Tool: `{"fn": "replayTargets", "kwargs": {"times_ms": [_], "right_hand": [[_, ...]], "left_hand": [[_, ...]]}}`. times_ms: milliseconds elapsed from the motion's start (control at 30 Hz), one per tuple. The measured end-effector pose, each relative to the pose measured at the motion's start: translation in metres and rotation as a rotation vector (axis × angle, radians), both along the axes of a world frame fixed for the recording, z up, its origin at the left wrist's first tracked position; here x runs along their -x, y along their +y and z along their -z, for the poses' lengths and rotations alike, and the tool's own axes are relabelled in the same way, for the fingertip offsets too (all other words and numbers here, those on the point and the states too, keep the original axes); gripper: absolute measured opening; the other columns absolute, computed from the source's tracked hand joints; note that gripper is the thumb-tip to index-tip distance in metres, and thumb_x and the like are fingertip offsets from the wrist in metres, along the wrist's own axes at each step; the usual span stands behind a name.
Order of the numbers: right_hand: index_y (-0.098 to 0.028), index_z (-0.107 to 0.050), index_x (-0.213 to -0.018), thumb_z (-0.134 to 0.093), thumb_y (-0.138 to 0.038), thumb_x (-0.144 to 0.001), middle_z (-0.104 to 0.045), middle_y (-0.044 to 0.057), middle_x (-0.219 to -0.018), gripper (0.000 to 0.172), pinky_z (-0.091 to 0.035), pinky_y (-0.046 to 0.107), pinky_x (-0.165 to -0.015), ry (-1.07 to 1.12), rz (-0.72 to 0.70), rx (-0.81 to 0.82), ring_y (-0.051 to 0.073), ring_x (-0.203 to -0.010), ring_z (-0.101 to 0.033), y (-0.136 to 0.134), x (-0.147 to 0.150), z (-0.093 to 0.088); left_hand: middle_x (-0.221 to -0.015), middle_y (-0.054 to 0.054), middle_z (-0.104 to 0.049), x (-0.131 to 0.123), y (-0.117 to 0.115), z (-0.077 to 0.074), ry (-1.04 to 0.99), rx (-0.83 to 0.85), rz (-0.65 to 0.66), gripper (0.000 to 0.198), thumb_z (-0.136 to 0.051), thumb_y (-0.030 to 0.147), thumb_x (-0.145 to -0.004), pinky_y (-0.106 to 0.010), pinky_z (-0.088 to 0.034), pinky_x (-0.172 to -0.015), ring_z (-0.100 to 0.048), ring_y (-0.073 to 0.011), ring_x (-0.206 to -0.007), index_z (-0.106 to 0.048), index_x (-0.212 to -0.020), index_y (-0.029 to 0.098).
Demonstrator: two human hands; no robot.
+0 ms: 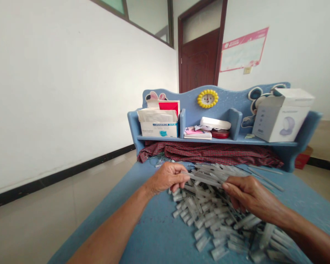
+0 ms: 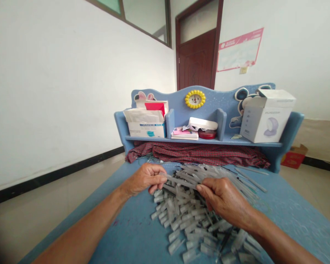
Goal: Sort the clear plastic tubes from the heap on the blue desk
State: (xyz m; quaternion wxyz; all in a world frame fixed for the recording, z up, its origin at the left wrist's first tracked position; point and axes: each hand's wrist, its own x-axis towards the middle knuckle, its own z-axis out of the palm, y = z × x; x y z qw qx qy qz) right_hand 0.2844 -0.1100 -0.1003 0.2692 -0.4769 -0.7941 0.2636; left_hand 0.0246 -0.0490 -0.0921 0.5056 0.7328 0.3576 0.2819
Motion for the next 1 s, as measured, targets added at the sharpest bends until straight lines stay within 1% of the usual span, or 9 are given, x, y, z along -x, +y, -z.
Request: {"fn": "replayTargets", "kwargs": {"times_ms": [200,267,367,500,600,700,800,900,1000], "right_hand": [[-0.019,-0.055,-0.071,-0.042,-0.033,-0.088,-0.054,-0.002,-0.056,0.026,-0.036,0.022,-0.050,-0.090,0.013,-0.199,0.010,-0.051,-0.051,0.001,-0.003,0.002],[-0.019,-0.057,-0.077,-0.045,-0.031,-0.088,-0.056,-0.001,-0.059,0.021,-0.037,0.022,-0.051,-0.119,0.026,-0.329,0.011,-0.053,-0.052,0.002,-0.004,0.004],[-0.018,-0.057,-0.081,-0.046,-0.027,-0.088,-0.061,0.001,-0.065,0.016,-0.038,0.024,-0.055,-0.153,0.020,-0.604,0.012,-0.057,-0.055,0.004,-0.007,0.010],[-0.017,-0.059,-0.082,-0.046,-0.020,-0.087,-0.059,0.003,-0.061,0.014,-0.037,0.027,-0.057,-0.275,-0.029,-0.965,0.014,-0.056,-0.051,0.007,-0.010,0.016],[-0.016,-0.059,-0.084,-0.048,-0.018,-0.085,-0.058,0.002,-0.059,0.011,-0.035,0.028,-0.056,-0.310,-0.012,-1.059,0.014,-0.054,-0.049,0.009,-0.011,0.018],[-0.016,-0.059,-0.083,-0.049,-0.023,-0.086,-0.061,0.003,-0.064,0.013,-0.039,0.027,-0.058,-0.254,0.046,-0.910,0.014,-0.058,-0.054,0.009,-0.011,0.018],[-0.018,-0.059,-0.085,-0.047,-0.033,-0.087,-0.062,0.001,-0.065,0.020,-0.040,0.024,-0.054,-0.144,0.067,-0.567,0.013,-0.056,-0.056,0.007,-0.009,0.014],[-0.019,-0.057,-0.072,-0.037,-0.035,-0.090,-0.056,-0.002,-0.056,0.032,-0.039,0.021,-0.048,-0.051,0.021,-0.249,0.010,-0.049,-0.052,0.005,-0.006,0.008],[-0.018,-0.052,-0.060,-0.034,-0.030,-0.091,-0.053,-0.002,-0.053,0.038,-0.038,0.020,-0.047,-0.031,-0.063,-0.100,0.009,-0.048,-0.050,0.002,-0.003,0.002]], "left_hand": [[-0.049,0.001,-0.058,0.000,-0.002,0.000,0.004,0.029,0.048,0.033,-0.059,0.042,-0.077,-0.012,-0.028,-0.033,-0.043,-0.0026,-0.031,-0.055,-0.064,0.011],[-0.046,0.001,-0.057,-0.001,-0.001,0.000,-0.009,0.065,0.047,0.036,-0.059,0.044,-0.075,-0.012,-0.026,-0.030,-0.041,-0.0027,-0.029,-0.054,-0.063,0.011],[-0.042,0.002,-0.056,-0.003,0.000,0.002,-0.033,0.141,0.030,0.038,-0.059,0.047,-0.073,-0.013,-0.024,-0.027,-0.038,-0.0033,-0.025,-0.052,-0.061,0.012],[-0.040,0.002,-0.055,-0.006,-0.001,0.005,-0.044,0.219,0.002,0.041,-0.056,0.051,-0.074,-0.014,-0.020,-0.024,-0.034,-0.0035,-0.022,-0.048,-0.059,0.014],[-0.039,0.001,-0.054,-0.008,-0.001,0.007,-0.033,0.232,-0.014,0.048,-0.049,0.056,-0.078,-0.015,-0.018,-0.025,-0.032,-0.0031,-0.022,-0.045,-0.053,0.014],[-0.039,-0.002,-0.053,-0.009,-0.002,0.009,0.008,0.204,-0.006,0.057,-0.042,0.059,-0.080,-0.015,-0.020,-0.026,-0.033,-0.0030,-0.023,-0.046,-0.047,0.013],[-0.040,-0.003,-0.053,-0.009,-0.002,0.010,0.038,0.150,0.003,0.061,-0.040,0.058,-0.081,-0.016,-0.022,-0.028,-0.035,-0.0031,-0.025,-0.050,-0.045,0.011],[-0.040,-0.003,-0.054,-0.010,-0.002,0.010,0.036,0.109,-0.007,0.059,-0.042,0.057,-0.081,-0.016,-0.024,-0.029,-0.036,-0.0033,-0.026,-0.053,-0.047,0.011],[-0.039,-0.002,-0.053,-0.011,-0.004,0.009,0.039,0.085,-0.026,0.059,-0.043,0.057,-0.081,-0.016,-0.024,-0.030,-0.035,-0.0033,-0.026,-0.053,-0.046,0.011]]}}
